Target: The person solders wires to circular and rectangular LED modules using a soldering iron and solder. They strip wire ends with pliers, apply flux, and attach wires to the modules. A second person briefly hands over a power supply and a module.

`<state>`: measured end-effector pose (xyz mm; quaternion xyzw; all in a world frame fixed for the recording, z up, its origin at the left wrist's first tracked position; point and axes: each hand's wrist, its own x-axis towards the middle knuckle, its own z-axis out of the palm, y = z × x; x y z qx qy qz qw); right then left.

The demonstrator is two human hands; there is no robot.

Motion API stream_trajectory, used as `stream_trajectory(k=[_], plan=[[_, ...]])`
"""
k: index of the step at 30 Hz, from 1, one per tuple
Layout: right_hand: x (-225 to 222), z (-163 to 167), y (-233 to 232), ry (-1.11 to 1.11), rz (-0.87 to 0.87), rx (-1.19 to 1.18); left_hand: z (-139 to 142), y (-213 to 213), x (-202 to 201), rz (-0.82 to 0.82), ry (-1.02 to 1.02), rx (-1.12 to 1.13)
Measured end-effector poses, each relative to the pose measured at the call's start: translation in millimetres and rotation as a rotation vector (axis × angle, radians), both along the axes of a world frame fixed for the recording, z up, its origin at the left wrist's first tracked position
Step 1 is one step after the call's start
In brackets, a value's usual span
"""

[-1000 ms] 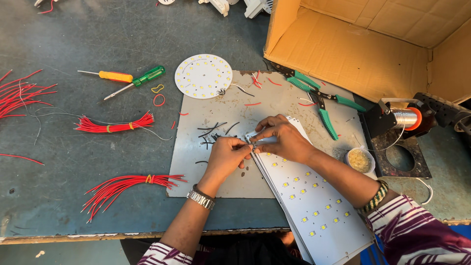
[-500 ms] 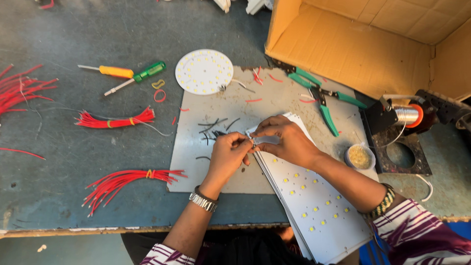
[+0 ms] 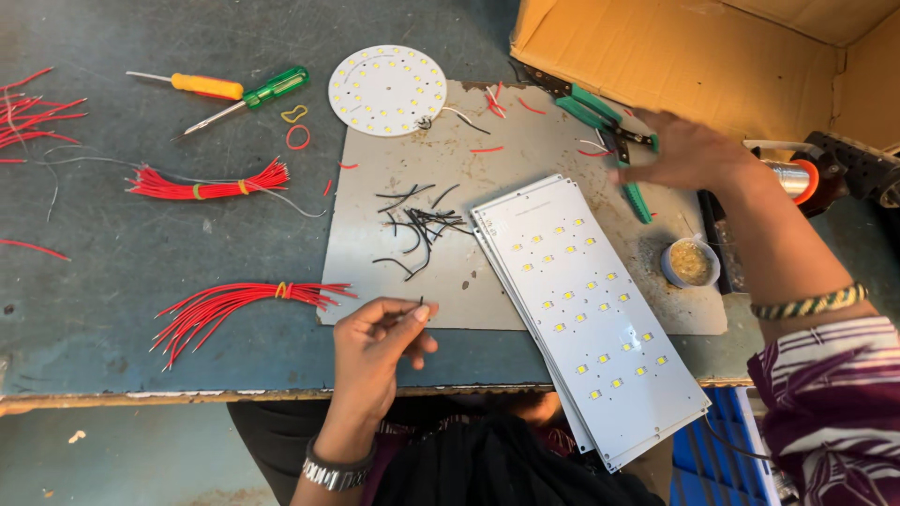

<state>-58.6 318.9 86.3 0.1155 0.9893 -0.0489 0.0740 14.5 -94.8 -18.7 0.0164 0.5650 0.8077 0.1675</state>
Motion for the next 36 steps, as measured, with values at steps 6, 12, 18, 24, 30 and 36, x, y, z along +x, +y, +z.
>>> stream_trajectory(k=[6, 12, 18, 24, 30, 36], plan=[[-11, -8, 3, -0.318, 0.048, 0.146, -6, -26, 17, 0.050, 0.005, 0.034], [2, -1, -8, -0.211, -0.059, 0.240, -10, -37, 35, 0.081, -0.016, 0.104], [24, -2, -12, 0.266, 0.013, -0.021, -8, -36, 52, 0.035, -0.046, 0.179], [50, -4, -21, 0.758, 0.260, -0.033, -5, -42, 68, 0.017, 0.071, 0.064], [179, 28, -103, 0.772, 0.405, -1.104, 3, -55, 90, 0.073, 0.344, -0.212], [310, -6, -217, 0.040, 0.561, -1.323, -9, -67, 116, 0.087, 0.244, -0.238]])
